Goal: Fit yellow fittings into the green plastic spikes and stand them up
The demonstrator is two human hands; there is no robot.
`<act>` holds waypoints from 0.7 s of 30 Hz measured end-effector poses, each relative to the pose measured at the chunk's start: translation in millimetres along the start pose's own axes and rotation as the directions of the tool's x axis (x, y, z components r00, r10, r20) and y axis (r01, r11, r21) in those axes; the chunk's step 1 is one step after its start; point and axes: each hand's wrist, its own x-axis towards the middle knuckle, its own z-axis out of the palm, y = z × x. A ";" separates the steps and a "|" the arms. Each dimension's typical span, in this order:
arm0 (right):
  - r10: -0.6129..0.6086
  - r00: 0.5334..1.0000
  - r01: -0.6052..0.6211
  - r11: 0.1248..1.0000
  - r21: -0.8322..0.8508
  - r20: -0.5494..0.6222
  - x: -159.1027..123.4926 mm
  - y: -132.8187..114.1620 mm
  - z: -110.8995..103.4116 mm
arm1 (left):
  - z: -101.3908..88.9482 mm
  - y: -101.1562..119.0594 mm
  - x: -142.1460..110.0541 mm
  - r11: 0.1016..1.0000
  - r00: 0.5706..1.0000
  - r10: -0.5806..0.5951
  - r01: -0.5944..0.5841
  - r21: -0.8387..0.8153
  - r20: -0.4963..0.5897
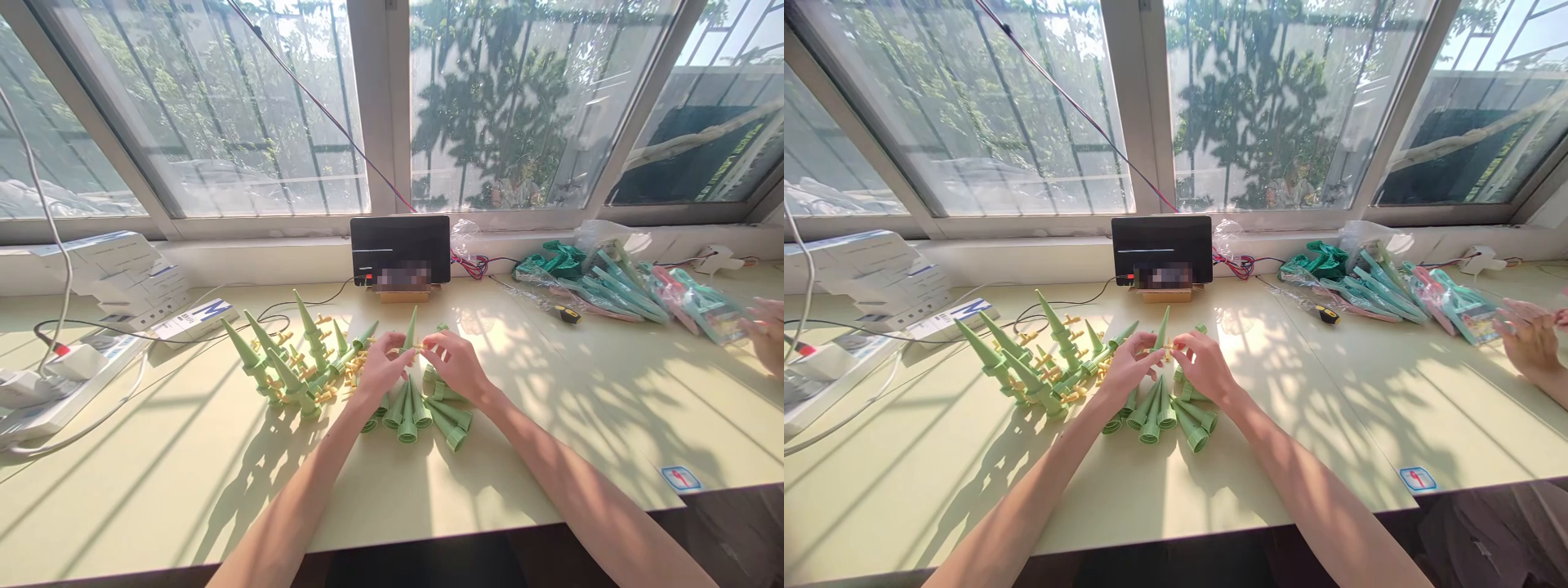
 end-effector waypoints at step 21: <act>-0.002 1.000 0.002 1.000 -0.001 -0.006 0.0 -1.8 -1.2 | 0.3 4.2 0.0 0.995 0.999 -0.028 0.024 -0.101 -0.041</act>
